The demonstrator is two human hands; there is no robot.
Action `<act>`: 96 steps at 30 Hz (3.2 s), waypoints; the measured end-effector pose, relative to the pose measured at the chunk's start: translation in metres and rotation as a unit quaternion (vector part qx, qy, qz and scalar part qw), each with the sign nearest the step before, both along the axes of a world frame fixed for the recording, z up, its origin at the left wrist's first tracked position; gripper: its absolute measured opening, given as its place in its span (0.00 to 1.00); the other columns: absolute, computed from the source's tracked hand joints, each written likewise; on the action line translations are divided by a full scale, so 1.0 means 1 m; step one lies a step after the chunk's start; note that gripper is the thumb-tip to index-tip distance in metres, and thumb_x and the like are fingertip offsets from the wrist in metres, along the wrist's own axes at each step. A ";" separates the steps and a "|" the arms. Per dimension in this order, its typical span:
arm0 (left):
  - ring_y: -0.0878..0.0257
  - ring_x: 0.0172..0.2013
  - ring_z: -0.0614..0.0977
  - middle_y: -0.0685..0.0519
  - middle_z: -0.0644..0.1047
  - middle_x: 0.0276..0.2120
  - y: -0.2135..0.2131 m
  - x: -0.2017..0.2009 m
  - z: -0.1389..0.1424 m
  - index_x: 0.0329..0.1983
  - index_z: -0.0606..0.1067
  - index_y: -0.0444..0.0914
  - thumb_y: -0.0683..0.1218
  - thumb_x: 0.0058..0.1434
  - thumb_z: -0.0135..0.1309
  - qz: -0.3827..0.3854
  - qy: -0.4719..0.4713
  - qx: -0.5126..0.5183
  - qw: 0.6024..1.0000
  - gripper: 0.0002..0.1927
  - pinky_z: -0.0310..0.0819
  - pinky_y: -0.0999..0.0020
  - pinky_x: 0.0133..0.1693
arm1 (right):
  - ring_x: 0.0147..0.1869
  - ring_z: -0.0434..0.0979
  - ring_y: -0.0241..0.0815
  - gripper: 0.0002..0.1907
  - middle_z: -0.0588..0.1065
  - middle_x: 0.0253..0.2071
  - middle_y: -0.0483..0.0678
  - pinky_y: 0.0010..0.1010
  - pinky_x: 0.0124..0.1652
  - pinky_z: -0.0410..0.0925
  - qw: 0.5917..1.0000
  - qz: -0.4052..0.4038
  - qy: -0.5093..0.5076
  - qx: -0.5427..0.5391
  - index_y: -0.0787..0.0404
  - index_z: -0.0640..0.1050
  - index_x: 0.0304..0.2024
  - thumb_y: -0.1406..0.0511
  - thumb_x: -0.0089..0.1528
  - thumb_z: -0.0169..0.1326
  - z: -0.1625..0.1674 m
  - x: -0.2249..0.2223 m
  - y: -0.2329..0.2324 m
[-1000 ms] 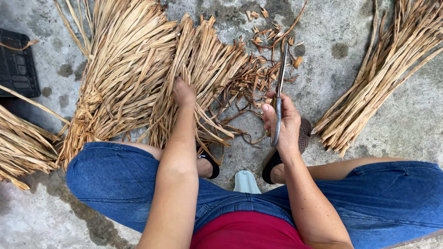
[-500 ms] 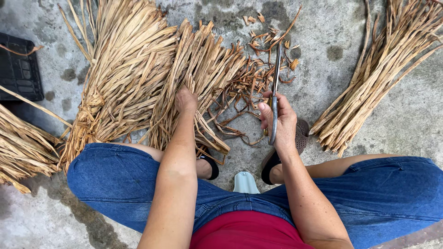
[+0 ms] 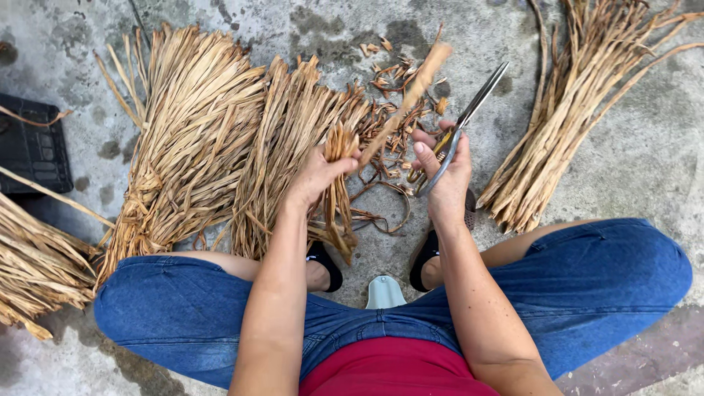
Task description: The person sits on the ground surrounded by bundles of dried leaves and uses scissors to trim off dark, damaged ends and edges from the leaf strips. They hold each bundle in one hand, snip off the undesired parts, drop the trimmings aside, and set the trimmed leaves with the processed pile.
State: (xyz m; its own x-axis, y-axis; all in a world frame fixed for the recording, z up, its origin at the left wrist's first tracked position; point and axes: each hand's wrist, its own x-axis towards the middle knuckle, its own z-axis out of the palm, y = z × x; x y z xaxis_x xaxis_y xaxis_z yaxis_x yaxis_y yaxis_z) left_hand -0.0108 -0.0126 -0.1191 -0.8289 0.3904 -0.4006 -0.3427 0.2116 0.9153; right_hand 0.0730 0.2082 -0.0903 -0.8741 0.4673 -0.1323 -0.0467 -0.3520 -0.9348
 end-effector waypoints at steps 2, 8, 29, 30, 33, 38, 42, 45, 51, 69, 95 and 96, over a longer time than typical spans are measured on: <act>0.67 0.37 0.82 0.57 0.83 0.35 0.000 0.016 0.012 0.41 0.82 0.38 0.41 0.54 0.64 -0.047 0.000 0.012 0.999 0.11 0.77 0.68 0.47 | 0.45 0.80 0.34 0.26 0.80 0.47 0.51 0.24 0.38 0.74 1.000 -0.013 0.026 -0.002 0.62 0.68 0.62 0.70 0.63 0.63 0.001 0.002 0.004; 0.69 0.32 0.83 0.55 0.84 0.32 0.005 0.033 0.042 0.41 0.83 0.37 0.41 0.57 0.62 -0.102 -0.039 -0.001 0.994 0.09 0.81 0.73 0.39 | 0.40 0.82 0.37 0.21 0.81 0.41 0.54 0.24 0.32 0.71 0.999 0.013 0.053 -0.007 0.65 0.68 0.57 0.72 0.65 0.63 0.016 0.011 0.012; 0.72 0.26 0.77 0.57 0.80 0.30 0.032 0.064 0.090 0.44 0.81 0.35 0.42 0.61 0.66 0.091 0.124 0.135 0.979 0.10 0.72 0.77 0.28 | 0.48 0.79 0.30 0.26 0.78 0.47 0.45 0.22 0.44 0.74 0.991 0.120 0.031 0.056 0.60 0.70 0.62 0.73 0.63 0.62 0.055 0.039 -0.021; 0.72 0.25 0.76 0.58 0.80 0.29 0.030 0.063 0.087 0.44 0.81 0.36 0.43 0.61 0.66 0.086 0.119 0.132 0.980 0.10 0.71 0.77 0.27 | 0.50 0.79 0.31 0.26 0.79 0.49 0.46 0.22 0.44 0.74 0.993 0.107 0.030 0.047 0.60 0.69 0.61 0.73 0.62 0.62 0.059 0.039 -0.020; 0.72 0.25 0.76 0.58 0.79 0.27 0.029 0.064 0.080 0.45 0.82 0.36 0.45 0.62 0.65 0.045 0.088 0.139 0.985 0.11 0.70 0.77 0.27 | 0.45 0.78 0.33 0.28 0.80 0.48 0.49 0.24 0.43 0.72 0.992 0.101 0.075 -0.002 0.59 0.69 0.63 0.74 0.63 0.63 0.068 0.039 -0.017; 0.73 0.30 0.77 0.59 0.80 0.33 0.038 0.066 0.075 0.48 0.80 0.36 0.45 0.60 0.67 0.016 0.058 0.169 0.984 0.15 0.73 0.77 0.33 | 0.54 0.80 0.35 0.29 0.76 0.47 0.46 0.26 0.51 0.75 0.994 0.086 0.072 0.014 0.58 0.67 0.63 0.74 0.62 0.64 0.069 0.040 -0.017; 0.73 0.34 0.79 0.59 0.81 0.36 0.048 0.070 0.070 0.48 0.79 0.38 0.45 0.58 0.67 0.024 0.091 0.156 0.983 0.16 0.76 0.78 0.35 | 0.49 0.78 0.34 0.29 0.76 0.46 0.45 0.26 0.50 0.74 0.994 0.069 0.068 0.050 0.58 0.67 0.63 0.73 0.63 0.65 0.061 0.038 -0.017; 0.70 0.30 0.80 0.56 0.81 0.32 0.050 0.068 0.063 0.43 0.80 0.38 0.46 0.60 0.66 0.061 0.060 0.144 0.986 0.11 0.79 0.75 0.33 | 0.53 0.78 0.35 0.26 0.76 0.48 0.44 0.27 0.54 0.73 0.990 0.071 0.068 0.106 0.58 0.67 0.64 0.72 0.67 0.63 0.056 0.039 -0.015; 0.69 0.32 0.80 0.55 0.81 0.34 0.033 0.053 0.059 0.45 0.81 0.38 0.46 0.63 0.65 0.142 0.061 0.260 0.953 0.10 0.77 0.74 0.35 | 0.50 0.75 0.37 0.42 0.73 0.50 0.46 0.30 0.49 0.73 0.950 0.159 -0.026 0.269 0.57 0.66 0.67 0.53 0.55 0.69 0.047 0.034 -0.020; 0.70 0.29 0.77 0.57 0.79 0.31 0.027 0.053 0.065 0.41 0.80 0.37 0.42 0.63 0.64 0.184 0.044 0.266 0.945 0.06 0.74 0.76 0.32 | 0.45 0.75 0.30 0.32 0.78 0.43 0.41 0.22 0.46 0.71 0.943 0.173 0.056 0.277 0.63 0.76 0.59 0.56 0.57 0.70 0.044 0.042 -0.039; 0.62 0.30 0.84 0.47 0.82 0.37 -0.048 -0.094 -0.020 0.43 0.76 0.33 0.41 0.60 0.61 0.262 0.026 -0.282 0.923 0.10 0.80 0.68 0.34 | 0.24 0.69 0.27 0.17 0.71 0.26 0.39 0.18 0.23 0.62 0.983 0.146 -0.098 0.050 0.61 0.75 0.53 0.61 0.65 0.62 0.018 0.017 -0.028; 0.59 0.35 0.85 0.45 0.82 0.39 -0.046 -0.095 -0.031 0.44 0.76 0.34 0.41 0.61 0.62 0.232 0.030 -0.351 0.907 0.11 0.80 0.64 0.40 | 0.23 0.68 0.27 0.17 0.71 0.25 0.40 0.18 0.22 0.61 0.982 0.147 -0.107 0.054 0.61 0.75 0.53 0.61 0.64 0.62 0.017 0.015 -0.028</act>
State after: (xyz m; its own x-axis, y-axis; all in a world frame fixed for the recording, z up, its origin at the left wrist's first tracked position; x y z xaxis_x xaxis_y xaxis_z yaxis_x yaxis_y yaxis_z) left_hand -0.1062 -0.0591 -0.1504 -0.8673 -0.3399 -0.3637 -0.4978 0.5956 0.6305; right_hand 0.0882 0.1803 -0.0737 -0.9306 0.2210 -0.2919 0.2443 -0.2191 -0.9446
